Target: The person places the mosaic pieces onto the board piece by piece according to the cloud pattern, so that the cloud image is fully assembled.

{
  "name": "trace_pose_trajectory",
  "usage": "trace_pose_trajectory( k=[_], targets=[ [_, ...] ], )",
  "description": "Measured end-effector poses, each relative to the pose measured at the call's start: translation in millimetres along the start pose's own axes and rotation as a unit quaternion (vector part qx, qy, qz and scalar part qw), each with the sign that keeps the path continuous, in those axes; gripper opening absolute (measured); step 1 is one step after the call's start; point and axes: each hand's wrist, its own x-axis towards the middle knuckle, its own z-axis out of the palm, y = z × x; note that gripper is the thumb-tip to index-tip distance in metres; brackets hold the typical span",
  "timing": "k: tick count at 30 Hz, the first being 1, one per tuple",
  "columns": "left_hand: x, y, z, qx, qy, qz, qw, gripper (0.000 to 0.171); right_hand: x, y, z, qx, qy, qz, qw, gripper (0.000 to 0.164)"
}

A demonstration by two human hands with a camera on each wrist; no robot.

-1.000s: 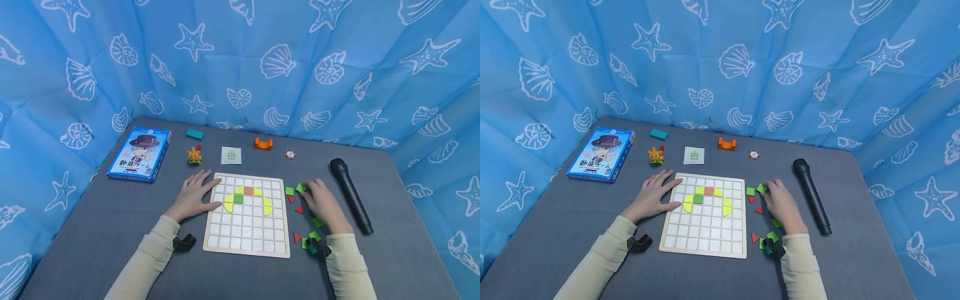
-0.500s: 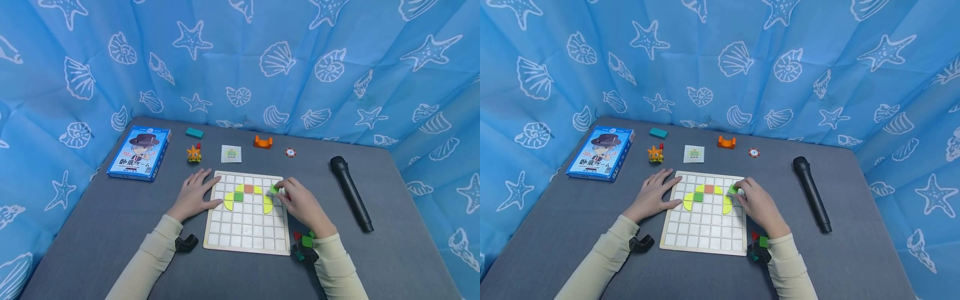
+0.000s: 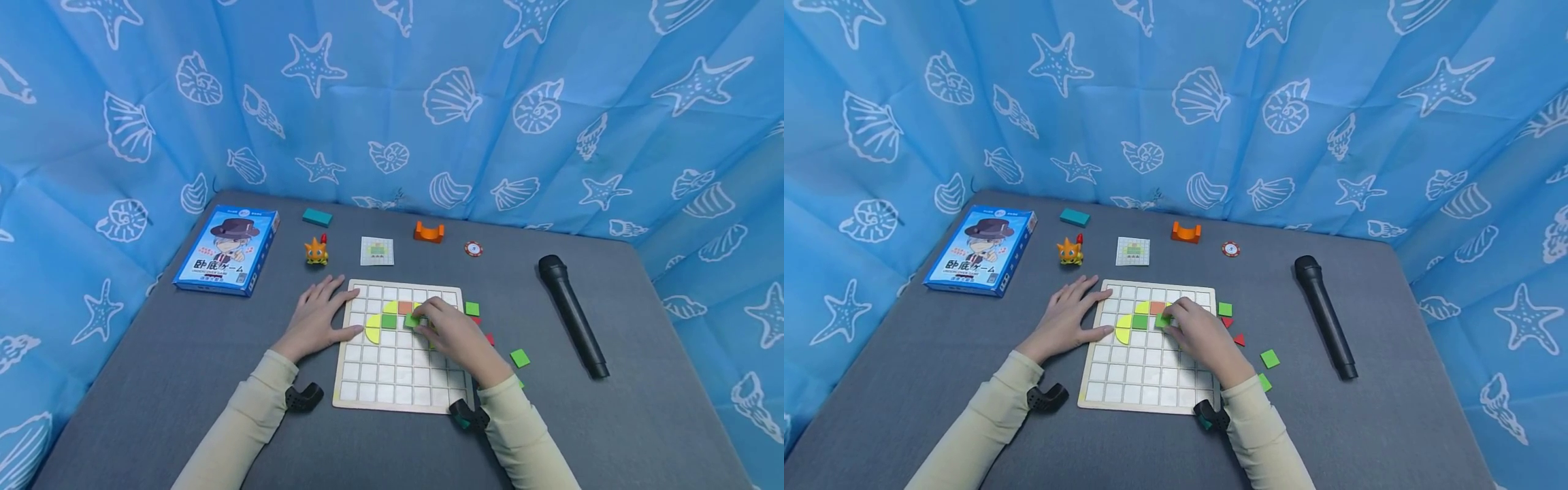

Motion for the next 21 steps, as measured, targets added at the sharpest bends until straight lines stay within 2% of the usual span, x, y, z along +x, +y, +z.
trace_pose_trajectory(
  k=[8,21],
  targets=[
    [0.7,-3.3,1.4,-0.006,0.003,0.01,0.9999,0.079,5.1,-3.5,4.9,0.006,-0.012,-0.001,1.0,0.019],
    [0.6,-3.9,2.3,0.007,0.002,0.015,0.9999,0.081,6.4,-8.2,7.7,-0.023,-0.021,-0.01,0.999,0.02]
  ],
)
